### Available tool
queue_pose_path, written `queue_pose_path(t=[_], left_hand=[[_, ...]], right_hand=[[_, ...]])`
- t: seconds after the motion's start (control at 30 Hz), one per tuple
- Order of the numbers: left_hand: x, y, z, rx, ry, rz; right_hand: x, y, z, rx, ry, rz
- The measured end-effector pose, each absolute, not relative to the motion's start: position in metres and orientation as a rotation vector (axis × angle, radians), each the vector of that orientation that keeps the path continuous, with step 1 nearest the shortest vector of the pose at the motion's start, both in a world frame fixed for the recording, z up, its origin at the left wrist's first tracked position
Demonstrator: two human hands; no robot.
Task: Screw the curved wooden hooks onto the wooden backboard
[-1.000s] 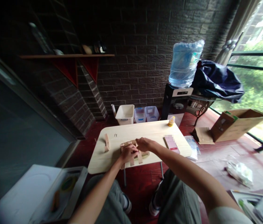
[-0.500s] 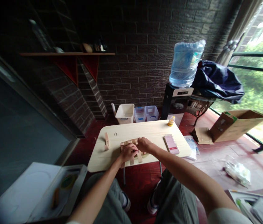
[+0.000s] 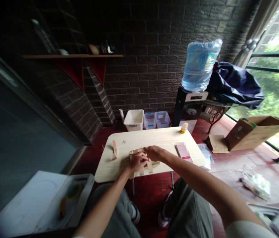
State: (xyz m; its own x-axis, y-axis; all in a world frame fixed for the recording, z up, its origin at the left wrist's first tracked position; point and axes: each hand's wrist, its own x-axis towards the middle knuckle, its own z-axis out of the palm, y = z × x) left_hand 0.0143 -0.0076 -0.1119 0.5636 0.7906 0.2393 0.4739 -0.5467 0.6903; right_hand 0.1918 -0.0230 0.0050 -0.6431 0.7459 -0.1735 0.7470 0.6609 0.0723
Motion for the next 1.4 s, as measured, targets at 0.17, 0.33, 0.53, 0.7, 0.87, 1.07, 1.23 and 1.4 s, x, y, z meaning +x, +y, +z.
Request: queue_pose_path(t=[0.17,0.33,0.53,0.7,0.87,1.07,1.23,1.4], left_hand=[[0.014,-0.004,-0.118,2.274,0.993,0.742],[0.012,-0.001,-0.128,2.263,0.976,0.771],[0.013,-0.002,-0.125,2.230,0.990,0.754],[0.014,-0.004,-0.124,2.244,0.974,0.777],[0.014,-0.002,-0.124,2.262,0.997,0.749],[0.014,-0.003,-0.121,2.272,1.001,0.728],[0.014,-0.005,-0.118,2.261,1.001,0.740],[0.016,-0.006,-0.116,2.236,1.023,0.753]], right_hand=[[0.194,-0.016,0.002,1.254,2.578,0.026],[0.205,-0.020,0.001,1.566,2.466,-0.256],[0.214,-0.030,0.000,1.452,2.668,-0.222],[0.210,-0.027,-0.005,1.256,2.710,-0.068],[0.204,-0.020,0.001,1.275,2.630,0.001],[0.196,-0.019,0.021,1.324,2.472,-0.103],[0.197,-0.024,0.029,1.382,2.492,-0.226],[0.201,-0.024,0.022,1.319,2.619,-0.158]])
